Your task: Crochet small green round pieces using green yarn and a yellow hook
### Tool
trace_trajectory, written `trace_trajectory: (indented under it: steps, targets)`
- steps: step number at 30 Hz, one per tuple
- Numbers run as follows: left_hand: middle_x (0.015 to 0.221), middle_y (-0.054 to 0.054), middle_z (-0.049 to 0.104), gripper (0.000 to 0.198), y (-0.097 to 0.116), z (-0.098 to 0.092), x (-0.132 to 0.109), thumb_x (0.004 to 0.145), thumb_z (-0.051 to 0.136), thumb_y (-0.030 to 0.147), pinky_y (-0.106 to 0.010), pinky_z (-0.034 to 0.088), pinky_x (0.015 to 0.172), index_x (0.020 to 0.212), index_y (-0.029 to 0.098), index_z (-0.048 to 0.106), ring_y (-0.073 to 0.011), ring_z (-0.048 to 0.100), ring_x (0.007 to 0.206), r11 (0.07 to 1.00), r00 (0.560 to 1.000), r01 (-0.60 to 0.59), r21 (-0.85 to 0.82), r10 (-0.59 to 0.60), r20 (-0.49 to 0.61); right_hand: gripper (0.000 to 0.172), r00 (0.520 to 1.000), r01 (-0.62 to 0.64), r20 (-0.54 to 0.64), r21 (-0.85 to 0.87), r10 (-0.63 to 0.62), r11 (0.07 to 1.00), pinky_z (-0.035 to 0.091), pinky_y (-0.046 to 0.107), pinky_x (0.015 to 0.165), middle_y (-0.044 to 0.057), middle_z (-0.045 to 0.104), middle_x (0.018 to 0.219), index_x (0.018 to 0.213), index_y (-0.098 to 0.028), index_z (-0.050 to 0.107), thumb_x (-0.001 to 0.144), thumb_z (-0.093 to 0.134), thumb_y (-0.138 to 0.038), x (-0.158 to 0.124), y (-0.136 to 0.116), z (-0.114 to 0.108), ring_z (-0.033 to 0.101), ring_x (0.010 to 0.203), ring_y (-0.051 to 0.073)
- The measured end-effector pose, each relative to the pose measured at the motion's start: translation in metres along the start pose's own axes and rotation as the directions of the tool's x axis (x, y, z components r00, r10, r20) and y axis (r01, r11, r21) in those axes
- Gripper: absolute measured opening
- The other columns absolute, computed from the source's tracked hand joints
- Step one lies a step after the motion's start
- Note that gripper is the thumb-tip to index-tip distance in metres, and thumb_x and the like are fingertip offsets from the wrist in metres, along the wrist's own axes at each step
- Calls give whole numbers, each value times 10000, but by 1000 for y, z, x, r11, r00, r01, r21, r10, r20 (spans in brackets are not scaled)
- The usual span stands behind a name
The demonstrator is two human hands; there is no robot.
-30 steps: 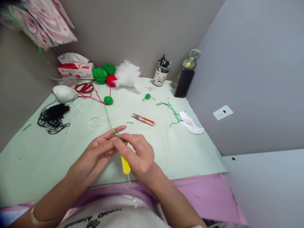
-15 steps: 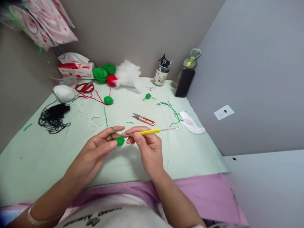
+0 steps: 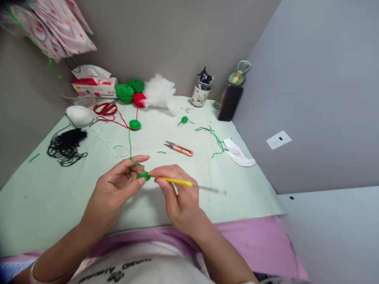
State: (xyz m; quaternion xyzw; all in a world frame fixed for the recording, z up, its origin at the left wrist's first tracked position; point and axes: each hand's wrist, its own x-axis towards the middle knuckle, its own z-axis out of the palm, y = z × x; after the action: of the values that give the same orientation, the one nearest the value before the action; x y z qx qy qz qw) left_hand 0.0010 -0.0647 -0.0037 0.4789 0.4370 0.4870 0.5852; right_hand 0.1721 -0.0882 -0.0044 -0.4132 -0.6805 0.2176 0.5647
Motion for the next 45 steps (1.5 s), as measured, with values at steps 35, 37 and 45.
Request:
trace_trajectory:
  steps: [35, 37, 45]
  targets:
    - [966, 1, 737, 290, -2, 3, 3, 878, 836, 265, -258, 468, 911, 1162, 327, 830, -154, 624, 971, 932, 966, 212, -293, -156, 204, 146, 966, -217, -58, 354, 253, 910, 552, 303, 735, 27, 794, 965, 1018, -286, 821, 1017, 676, -277, 5, 10, 8, 697, 829, 154]
    - [988, 1, 725, 290, -3, 1, 3, 902, 816, 282, -260, 463, 907, 1186, 346, 821, -157, 616, 985, 952, 970, 188, -243, -142, 197, 153, 949, -269, -35, 429, 313, 863, 544, 286, 718, 18, 794, 961, 1009, -283, 811, 1029, 661, -302, 5, 12, 7, 681, 767, 129]
    - [928, 19, 660, 292, -4, -7, 1, 897, 813, 273, -252, 444, 846, 1174, 363, 814, -141, 556, 890, 989, 988, 96, -115, -81, 128, 205, 944, -302, 22, 461, 329, 835, 574, 283, 704, 22, 793, 920, 988, -246, 738, 1076, 565, -311, 6, 11, 2, 700, 720, 126]
